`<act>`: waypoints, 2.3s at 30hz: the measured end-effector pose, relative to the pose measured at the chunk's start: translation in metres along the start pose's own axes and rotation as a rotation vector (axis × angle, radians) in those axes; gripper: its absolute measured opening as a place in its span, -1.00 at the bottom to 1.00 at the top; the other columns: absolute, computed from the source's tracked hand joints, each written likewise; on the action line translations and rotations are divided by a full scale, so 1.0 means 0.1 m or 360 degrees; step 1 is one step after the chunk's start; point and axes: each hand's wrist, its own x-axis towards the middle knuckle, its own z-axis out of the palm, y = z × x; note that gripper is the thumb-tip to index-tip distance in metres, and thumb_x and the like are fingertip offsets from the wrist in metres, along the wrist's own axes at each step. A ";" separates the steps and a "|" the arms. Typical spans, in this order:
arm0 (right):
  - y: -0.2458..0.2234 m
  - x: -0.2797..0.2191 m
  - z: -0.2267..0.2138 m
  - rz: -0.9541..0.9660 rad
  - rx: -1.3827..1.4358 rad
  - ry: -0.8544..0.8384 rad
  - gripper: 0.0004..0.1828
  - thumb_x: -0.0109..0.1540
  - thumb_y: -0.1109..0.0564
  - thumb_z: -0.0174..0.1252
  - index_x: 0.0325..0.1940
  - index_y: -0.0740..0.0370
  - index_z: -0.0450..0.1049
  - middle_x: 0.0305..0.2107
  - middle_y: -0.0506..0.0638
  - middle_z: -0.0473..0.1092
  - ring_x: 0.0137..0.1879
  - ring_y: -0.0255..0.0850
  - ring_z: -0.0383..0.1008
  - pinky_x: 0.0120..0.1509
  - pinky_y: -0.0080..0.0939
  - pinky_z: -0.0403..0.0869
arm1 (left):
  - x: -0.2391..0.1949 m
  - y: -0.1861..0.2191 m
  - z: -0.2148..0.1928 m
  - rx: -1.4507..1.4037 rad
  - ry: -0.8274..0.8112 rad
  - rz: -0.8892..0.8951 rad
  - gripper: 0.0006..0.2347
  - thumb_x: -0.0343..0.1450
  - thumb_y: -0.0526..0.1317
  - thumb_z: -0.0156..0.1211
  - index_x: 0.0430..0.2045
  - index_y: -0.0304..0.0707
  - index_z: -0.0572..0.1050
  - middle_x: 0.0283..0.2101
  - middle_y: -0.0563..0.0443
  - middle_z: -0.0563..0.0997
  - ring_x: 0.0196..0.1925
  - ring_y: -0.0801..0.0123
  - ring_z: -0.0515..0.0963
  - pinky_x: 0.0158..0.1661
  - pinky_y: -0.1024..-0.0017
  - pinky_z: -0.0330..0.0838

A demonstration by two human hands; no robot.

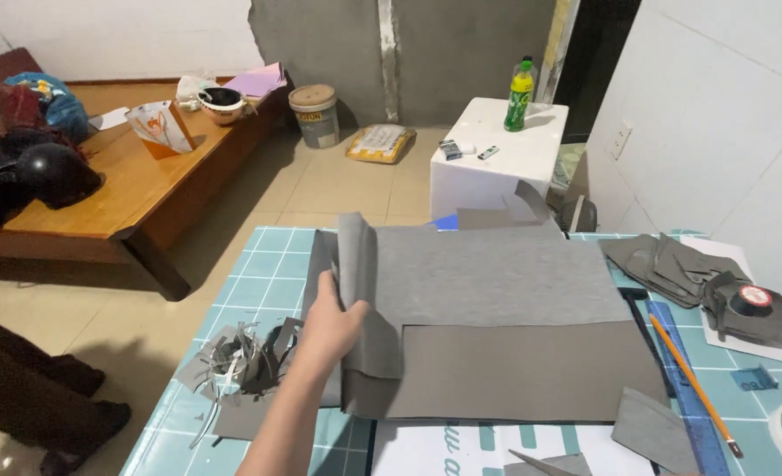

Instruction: Measuring, marking, and cutting grey material using a ruler, pencil, and scissors on a cutting table.

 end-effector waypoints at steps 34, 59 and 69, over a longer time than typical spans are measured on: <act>-1.89 -0.56 -0.37 -0.0549 0.0672 0.0313 -0.72 0.26 -0.10 0.25 -0.27 0.08 0.75 -0.42 -0.17 0.70 -0.24 -0.34 0.57 -0.05 -0.33 0.40 | 0.15 0.30 -0.56 0.0092 -0.0353 -0.0283 -0.04 0.17 0.26 0.13 0.51 0.00 -0.06 0.58 0.14 0.02 0.58 0.23 0.06 0.44 0.16 0.07; -1.55 -0.08 -0.42 -0.0617 0.1421 0.0949 -0.67 0.36 -0.19 0.18 -0.11 0.08 0.62 -0.31 -0.12 0.57 -0.18 -0.29 0.45 -0.01 -0.24 0.33 | -0.23 0.55 -0.69 -0.1001 -0.0449 0.0722 -0.54 0.23 -0.45 0.22 0.07 -0.23 0.50 -0.03 -0.01 0.67 -0.10 0.35 0.66 -0.12 0.46 0.55; -1.67 0.00 -0.40 -0.0863 0.1826 0.0828 -0.26 0.31 -0.11 0.02 0.48 0.30 0.04 0.30 0.12 0.23 0.35 -0.15 0.27 0.35 -0.11 0.27 | 0.42 0.73 -1.29 -0.0974 -0.0349 0.0847 -0.49 0.25 -0.35 0.27 0.15 -0.03 0.45 0.03 0.13 0.65 -0.09 0.50 0.64 -0.13 0.66 0.53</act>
